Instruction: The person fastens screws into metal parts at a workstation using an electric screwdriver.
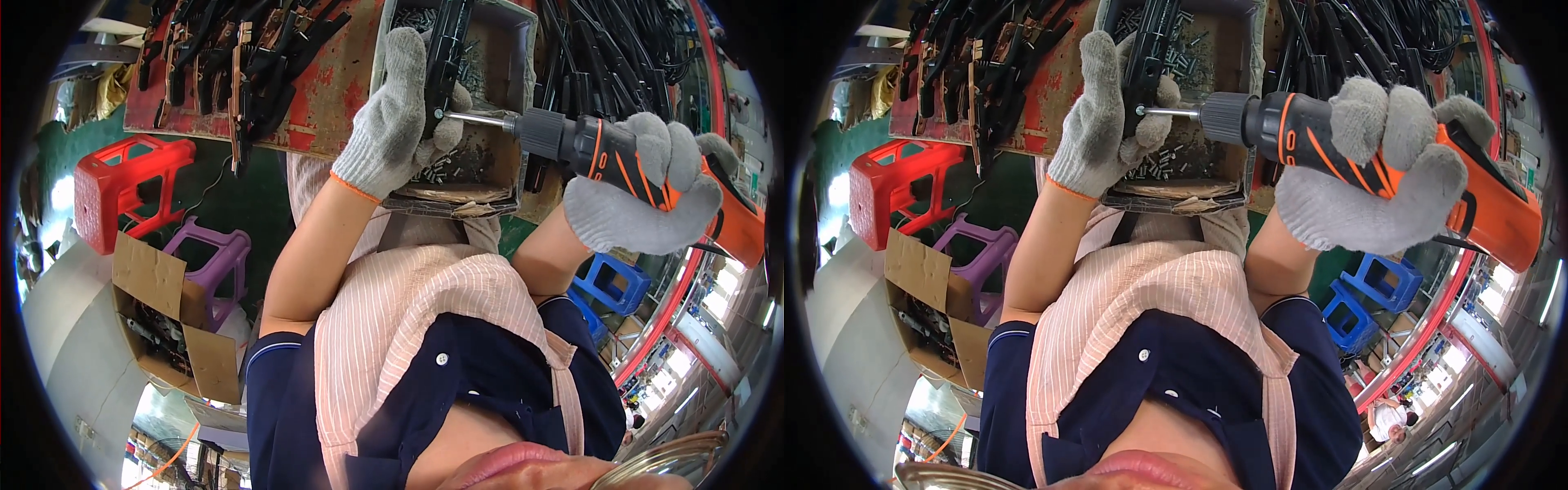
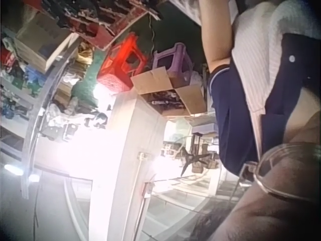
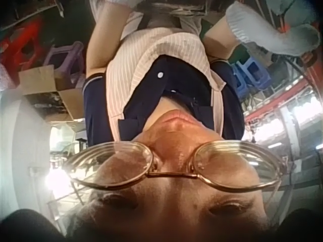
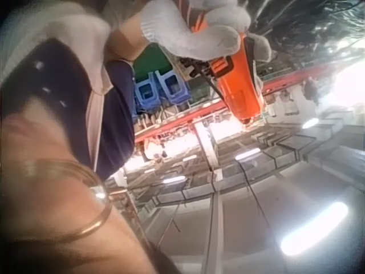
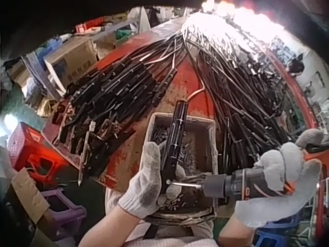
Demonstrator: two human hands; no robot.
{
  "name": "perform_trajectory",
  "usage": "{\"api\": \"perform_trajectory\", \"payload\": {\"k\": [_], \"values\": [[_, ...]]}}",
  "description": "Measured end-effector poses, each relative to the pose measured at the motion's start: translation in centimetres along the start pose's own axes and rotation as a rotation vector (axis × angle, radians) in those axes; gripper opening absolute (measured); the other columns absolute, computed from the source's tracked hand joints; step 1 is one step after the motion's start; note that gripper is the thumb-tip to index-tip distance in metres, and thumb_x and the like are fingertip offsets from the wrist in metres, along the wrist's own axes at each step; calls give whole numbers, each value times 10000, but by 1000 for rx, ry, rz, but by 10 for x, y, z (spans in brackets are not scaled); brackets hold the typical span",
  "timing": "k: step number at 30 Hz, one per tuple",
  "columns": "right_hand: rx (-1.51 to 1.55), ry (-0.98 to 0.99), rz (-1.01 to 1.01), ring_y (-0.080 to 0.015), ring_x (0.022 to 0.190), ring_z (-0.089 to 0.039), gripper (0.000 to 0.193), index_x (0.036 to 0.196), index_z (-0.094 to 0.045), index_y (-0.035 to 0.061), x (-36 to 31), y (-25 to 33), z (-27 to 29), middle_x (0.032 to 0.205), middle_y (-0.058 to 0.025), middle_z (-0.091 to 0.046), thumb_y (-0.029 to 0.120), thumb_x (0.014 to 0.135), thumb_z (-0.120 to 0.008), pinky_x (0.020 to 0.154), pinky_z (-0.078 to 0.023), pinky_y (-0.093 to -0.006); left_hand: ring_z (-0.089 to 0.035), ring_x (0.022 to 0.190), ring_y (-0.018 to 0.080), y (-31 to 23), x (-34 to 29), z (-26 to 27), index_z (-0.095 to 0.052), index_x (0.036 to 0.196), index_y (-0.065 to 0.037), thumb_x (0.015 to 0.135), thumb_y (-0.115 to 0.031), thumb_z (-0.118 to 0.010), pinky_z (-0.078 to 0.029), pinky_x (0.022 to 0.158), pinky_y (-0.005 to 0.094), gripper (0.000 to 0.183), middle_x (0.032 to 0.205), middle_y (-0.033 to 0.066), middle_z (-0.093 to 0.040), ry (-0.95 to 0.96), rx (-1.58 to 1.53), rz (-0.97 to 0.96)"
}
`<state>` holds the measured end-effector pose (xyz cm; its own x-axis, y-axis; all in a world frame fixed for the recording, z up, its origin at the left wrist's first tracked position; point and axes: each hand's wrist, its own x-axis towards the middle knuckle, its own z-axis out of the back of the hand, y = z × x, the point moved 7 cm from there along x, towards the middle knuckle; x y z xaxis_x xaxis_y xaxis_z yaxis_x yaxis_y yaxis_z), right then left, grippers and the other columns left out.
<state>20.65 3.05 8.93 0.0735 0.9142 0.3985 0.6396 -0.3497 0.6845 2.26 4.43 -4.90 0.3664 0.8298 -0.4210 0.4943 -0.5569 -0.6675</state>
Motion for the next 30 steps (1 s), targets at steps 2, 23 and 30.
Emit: {"api": "perform_trajectory", "payload": {"k": [2, 23, 30], "values": [[-16, 53, -7, -117, 721, -602, 266, 1141, -590, 215, 1, -3, -2, 797, 52, -619, 207, 876, -617, 717, -546, -346, -425, 436, 67, 4, 0, 1, -484, 1206, -122, 880, -781, -275, -267, 336, 192, 765, 754, 2, -555, 12, 22, 62], [-304, 111, -24, -145, 759, -574, 282, 1192, -527, 222, -21, -11, -53, 841, 8, -591, 190, 919, -591, 754, -516, -436, -495, 545, 70, 0, 2, 2, -298, 1459, -172, 874, -754, -374, -422, 451, 198, 829, 823, 24, -576, -26, 91, -172], [-293, 84, 32, -150, 745, -575, 301, 1201, -517, 169, -27, -4, -58, 859, -22, -604, 162, 913, -602, 735, -525, -401, -481, 511, 71, 7, 3, 2, -272, 1468, -175, 864, -747, -404, -408, 424, 187, 843, 795, 12, -568, -32, -51, -87]]}}
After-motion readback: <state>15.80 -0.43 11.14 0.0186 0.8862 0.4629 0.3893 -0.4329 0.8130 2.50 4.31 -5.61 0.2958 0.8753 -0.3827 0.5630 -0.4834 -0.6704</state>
